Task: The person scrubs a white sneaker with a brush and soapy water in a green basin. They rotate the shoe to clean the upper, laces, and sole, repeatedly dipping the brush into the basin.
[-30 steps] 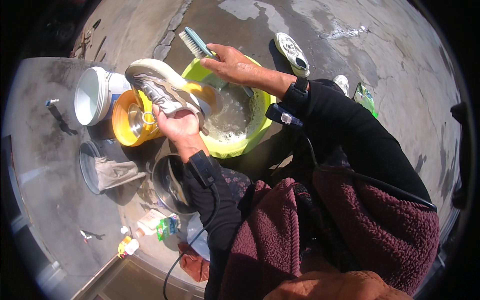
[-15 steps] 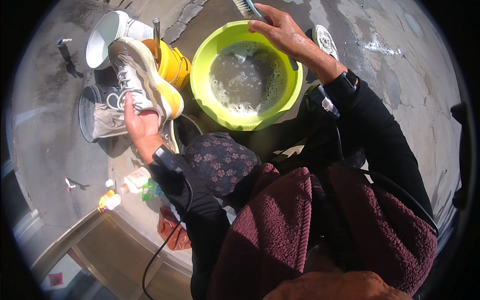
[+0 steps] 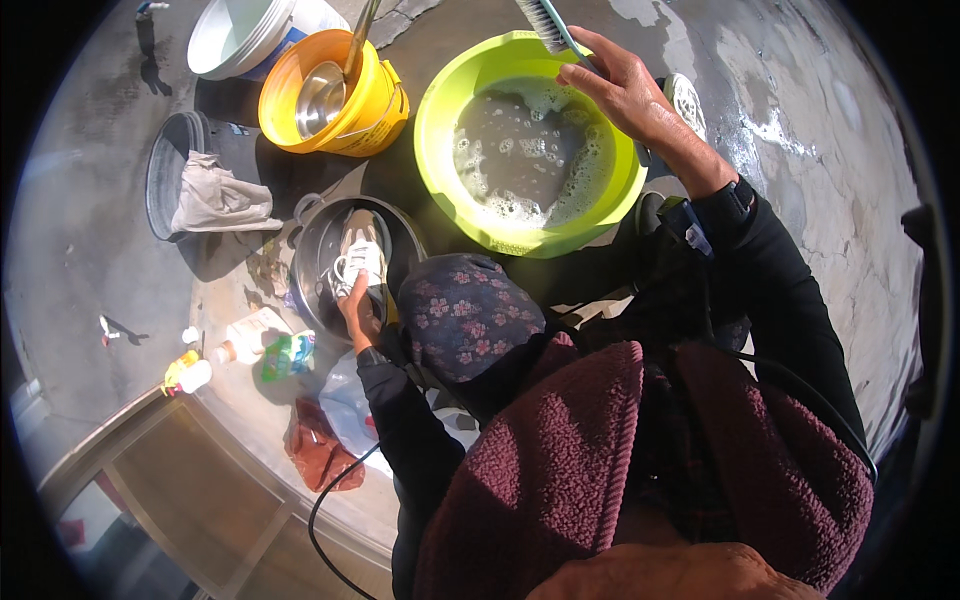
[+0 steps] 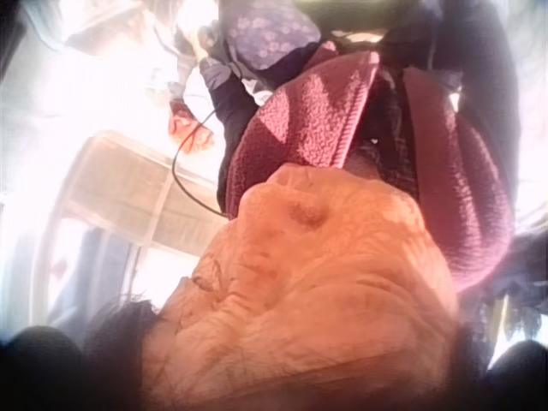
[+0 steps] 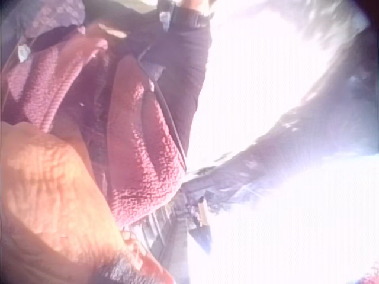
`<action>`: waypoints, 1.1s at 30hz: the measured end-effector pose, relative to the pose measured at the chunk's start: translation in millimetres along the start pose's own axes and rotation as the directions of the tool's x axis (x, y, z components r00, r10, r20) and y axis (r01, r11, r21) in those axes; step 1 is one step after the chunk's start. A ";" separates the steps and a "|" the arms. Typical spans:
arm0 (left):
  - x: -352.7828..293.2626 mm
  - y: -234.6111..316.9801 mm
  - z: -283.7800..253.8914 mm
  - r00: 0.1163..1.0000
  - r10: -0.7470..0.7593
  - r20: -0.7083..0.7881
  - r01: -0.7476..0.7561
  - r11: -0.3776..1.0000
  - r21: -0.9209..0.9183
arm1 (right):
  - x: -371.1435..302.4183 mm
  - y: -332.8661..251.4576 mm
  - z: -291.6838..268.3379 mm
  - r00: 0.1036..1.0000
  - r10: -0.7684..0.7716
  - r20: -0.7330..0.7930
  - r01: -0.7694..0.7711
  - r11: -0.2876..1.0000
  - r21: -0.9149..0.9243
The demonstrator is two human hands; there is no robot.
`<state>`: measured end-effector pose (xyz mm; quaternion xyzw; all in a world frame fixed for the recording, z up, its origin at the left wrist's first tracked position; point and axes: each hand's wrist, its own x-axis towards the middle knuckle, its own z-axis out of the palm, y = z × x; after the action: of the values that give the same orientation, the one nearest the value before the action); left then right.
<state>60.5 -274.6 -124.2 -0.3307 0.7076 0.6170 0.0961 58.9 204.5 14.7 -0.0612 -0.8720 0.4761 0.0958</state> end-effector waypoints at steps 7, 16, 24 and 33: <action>8.5 -43.7 15.4 0.978 0.046 0.206 -0.168 0.759 0.628 | 1.3 -9.5 14.4 1.000 0.010 0.026 -0.009 1.000 -0.028; 9.6 -91.6 12.4 0.929 -0.095 0.357 -0.272 0.475 0.837 | 4.5 -6.9 23.0 0.994 0.051 0.099 -0.051 0.999 -0.008; 16.0 -35.6 -22.7 0.770 -0.113 0.628 -0.527 0.442 0.726 | 10.3 -10.0 33.7 0.992 0.053 0.118 -0.050 0.998 -0.028; 5.2 -49.6 18.3 0.891 0.230 0.392 -0.434 0.173 0.884 | 10.6 -6.8 38.9 0.991 0.029 0.134 -0.019 0.997 -0.070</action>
<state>80.6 -260.2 -171.2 0.0126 0.9759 0.0906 0.1983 39.7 171.2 1.0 -0.0426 -0.8916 0.4499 0.0288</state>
